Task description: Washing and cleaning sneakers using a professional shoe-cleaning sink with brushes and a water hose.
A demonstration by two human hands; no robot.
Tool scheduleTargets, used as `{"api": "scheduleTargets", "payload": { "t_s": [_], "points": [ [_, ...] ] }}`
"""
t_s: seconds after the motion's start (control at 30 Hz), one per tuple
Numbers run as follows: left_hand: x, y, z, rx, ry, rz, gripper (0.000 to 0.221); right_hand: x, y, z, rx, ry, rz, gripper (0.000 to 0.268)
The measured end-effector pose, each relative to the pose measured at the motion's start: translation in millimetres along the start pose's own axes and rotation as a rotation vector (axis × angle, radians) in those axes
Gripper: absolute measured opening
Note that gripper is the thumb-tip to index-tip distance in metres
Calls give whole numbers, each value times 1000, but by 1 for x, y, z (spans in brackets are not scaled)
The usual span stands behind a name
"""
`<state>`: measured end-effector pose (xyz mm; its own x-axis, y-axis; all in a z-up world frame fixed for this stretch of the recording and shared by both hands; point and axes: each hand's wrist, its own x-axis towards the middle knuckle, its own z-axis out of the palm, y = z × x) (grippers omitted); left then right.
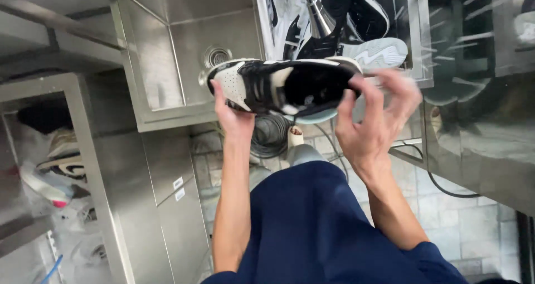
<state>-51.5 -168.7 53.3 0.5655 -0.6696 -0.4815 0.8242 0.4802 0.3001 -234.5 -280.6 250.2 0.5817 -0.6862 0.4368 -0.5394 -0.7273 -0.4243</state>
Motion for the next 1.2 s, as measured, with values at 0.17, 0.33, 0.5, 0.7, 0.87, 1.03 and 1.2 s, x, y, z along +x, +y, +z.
{"api": "scheduleTargets", "payload": {
  "t_s": [0.17,0.33,0.5,0.7,0.87,1.03,1.2],
  "points": [
    [-27,3,18,223,75,247,49,-69,94,84,779,-592,282,17],
    [-44,8,10,355,7,303,44,-98,98,155,1557,-963,1106,10],
    [-60,21,-1,382,-26,282,49,-96,70,187,2284,-1184,2051,22],
    [-67,38,-11,568,-60,344,58,-69,11,170,2298,-1198,2031,36],
    [-71,44,3,721,-26,428,65,-112,29,224,2789,-1283,2905,28],
    [-62,46,-14,576,74,462,46,-81,-16,193,2113,-741,1486,40],
    [-53,45,-26,534,137,480,27,-182,66,282,3024,-431,2540,29]
  ]
}}
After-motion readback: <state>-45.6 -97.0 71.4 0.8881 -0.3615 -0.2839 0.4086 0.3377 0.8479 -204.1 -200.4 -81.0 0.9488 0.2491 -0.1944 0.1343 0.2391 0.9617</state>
